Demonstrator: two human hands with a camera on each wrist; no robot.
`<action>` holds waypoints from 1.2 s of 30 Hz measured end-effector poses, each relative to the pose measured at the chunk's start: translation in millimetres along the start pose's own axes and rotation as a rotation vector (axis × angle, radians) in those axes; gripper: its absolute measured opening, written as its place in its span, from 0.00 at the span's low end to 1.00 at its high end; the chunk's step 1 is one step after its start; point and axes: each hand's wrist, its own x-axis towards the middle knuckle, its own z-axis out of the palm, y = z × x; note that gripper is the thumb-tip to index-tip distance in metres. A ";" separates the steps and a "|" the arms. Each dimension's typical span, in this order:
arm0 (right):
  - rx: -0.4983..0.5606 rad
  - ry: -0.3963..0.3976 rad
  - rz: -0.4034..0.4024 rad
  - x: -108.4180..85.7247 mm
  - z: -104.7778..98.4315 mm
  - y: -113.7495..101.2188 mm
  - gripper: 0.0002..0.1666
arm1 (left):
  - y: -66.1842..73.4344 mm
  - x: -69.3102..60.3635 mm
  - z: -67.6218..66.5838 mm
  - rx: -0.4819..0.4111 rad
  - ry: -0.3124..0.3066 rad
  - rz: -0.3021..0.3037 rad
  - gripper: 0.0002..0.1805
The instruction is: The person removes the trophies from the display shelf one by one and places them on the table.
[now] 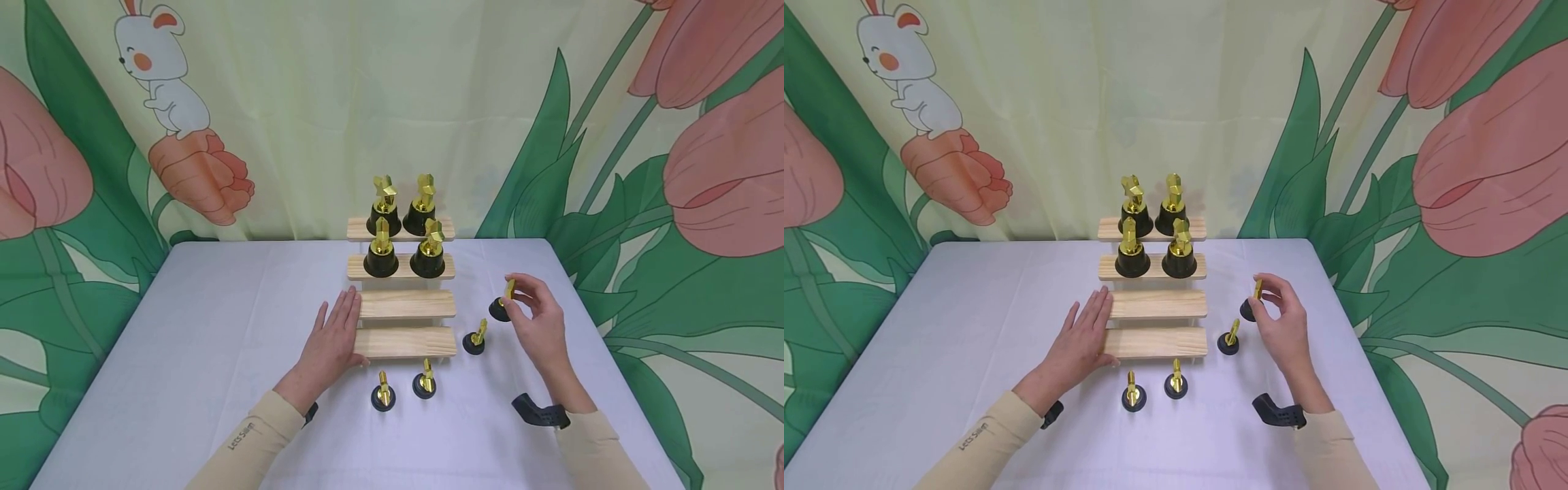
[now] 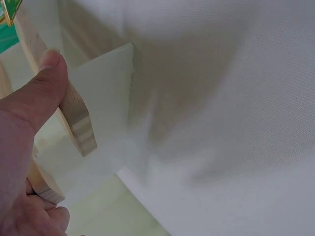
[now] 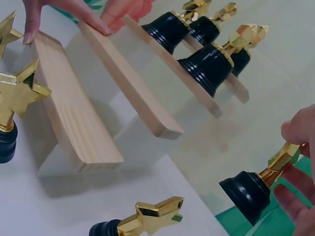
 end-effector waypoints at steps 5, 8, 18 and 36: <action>0.013 0.007 0.004 -1.8 -4.1 2.4 0.26 | 0.4 0.3 -1.1 -0.005 -0.008 -0.003 0.71; -0.001 0.015 0.016 -4.1 -5.4 6.2 0.27 | 0.9 0.1 -2.0 -0.008 -0.015 -0.005 0.71; -0.003 0.028 0.049 -11.1 -8.4 14.7 0.26 | 1.5 -0.8 -2.4 0.000 -0.010 -0.005 0.71; -0.043 0.013 0.151 -26.2 -8.5 32.5 0.26 | 1.4 -0.1 -3.2 -0.019 -0.012 -0.011 0.71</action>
